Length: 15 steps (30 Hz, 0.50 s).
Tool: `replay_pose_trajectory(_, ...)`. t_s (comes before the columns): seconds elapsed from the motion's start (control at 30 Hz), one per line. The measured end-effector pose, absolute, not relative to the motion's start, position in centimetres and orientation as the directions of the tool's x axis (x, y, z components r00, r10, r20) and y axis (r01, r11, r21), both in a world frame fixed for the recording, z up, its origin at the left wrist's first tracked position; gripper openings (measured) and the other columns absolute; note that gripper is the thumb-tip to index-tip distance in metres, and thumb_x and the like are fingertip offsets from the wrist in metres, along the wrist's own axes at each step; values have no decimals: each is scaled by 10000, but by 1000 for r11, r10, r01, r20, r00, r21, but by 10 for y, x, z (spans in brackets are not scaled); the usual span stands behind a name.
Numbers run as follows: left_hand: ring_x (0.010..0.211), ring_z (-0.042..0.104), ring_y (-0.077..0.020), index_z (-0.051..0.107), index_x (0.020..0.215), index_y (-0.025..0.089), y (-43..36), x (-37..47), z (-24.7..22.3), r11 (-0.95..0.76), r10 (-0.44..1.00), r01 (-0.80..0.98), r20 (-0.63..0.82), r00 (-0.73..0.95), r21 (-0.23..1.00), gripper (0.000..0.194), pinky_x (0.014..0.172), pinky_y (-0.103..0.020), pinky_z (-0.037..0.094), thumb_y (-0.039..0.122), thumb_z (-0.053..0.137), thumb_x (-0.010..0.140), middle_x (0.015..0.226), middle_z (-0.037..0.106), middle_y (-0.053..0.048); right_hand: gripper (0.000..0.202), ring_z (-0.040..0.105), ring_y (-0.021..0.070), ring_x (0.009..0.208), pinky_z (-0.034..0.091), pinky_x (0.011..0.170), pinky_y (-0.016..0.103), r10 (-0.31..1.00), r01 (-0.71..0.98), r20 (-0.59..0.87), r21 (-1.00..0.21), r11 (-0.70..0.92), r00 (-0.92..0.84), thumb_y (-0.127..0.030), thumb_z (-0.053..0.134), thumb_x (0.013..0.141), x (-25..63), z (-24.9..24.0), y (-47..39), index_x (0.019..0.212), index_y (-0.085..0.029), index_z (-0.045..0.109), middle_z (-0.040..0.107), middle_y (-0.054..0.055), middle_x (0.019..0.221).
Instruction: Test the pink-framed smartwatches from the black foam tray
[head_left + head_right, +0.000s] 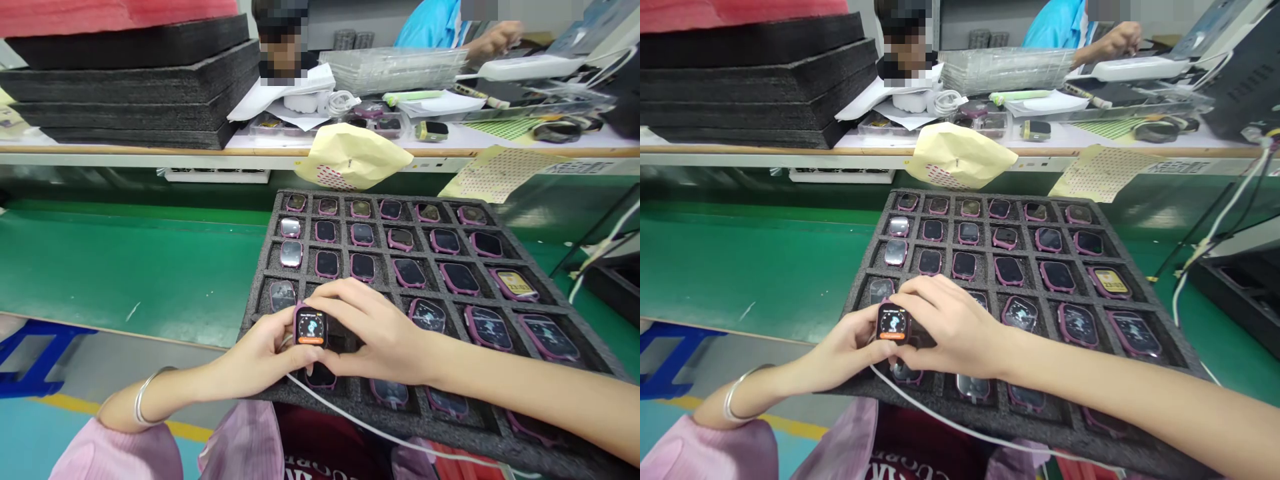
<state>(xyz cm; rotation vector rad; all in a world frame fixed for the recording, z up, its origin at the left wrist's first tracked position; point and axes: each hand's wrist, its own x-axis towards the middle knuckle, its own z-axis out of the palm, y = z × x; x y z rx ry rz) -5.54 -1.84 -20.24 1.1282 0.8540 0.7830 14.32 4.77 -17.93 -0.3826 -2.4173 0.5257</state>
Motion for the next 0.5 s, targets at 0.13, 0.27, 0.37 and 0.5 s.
replay_pose_trajectory(0.13, 614, 418, -76, 569, 1069, 183, -18, -55, -200, 251, 885, -141, -168, 435, 958, 342, 567, -188, 379, 255, 748, 786, 734, 487, 41, 359, 609, 229, 931, 519, 810, 353, 473, 161, 517, -535, 829, -714, -221, 702, 803, 150, -170, 59, 1127, -175, 555, 617, 90, 1024)
replay_pose_trajectory(0.27, 471, 359, -35, 546, 1086, 177, -21, -59, -192, 280, 904, -171, -199, 379, 945, 288, 449, -169, 327, 277, 675, 849, 676, 478, 59, 259, 604, 253, 896, 506, 802, 404, 537, 365, 298, -475, 801, -789, -197, 708, 795, 159, -174, 71, 1029, -163, 603, 632, 82, 980)
replay_pose_trajectory(0.37, 449, 311, -26, 530, 1079, 181, -30, -66, -187, 328, 883, -140, -250, 398, 934, 222, 405, -155, 266, 282, 609, 898, 647, 434, 72, 188, 589, 268, 874, 489, 790, 439, 522, 448, 158, -347, 824, -838, -242, 695, 845, 163, -173, 74, 994, -142, 642, 638, 96, 972)
replay_pose_trajectory(0.5, 578, 346, -42, 537, 1061, 195, -40, -73, -189, 306, 879, -133, -226, 420, 943, 186, 502, -148, 328, 229, 617, 896, 778, 464, 43, 257, 564, 273, 944, 473, 829, 427, 442, 395, 164, -254, 883, -882, -250, 676, 875, 146, -161, 71, 1098, -129, 639, 609, 125, 1082)
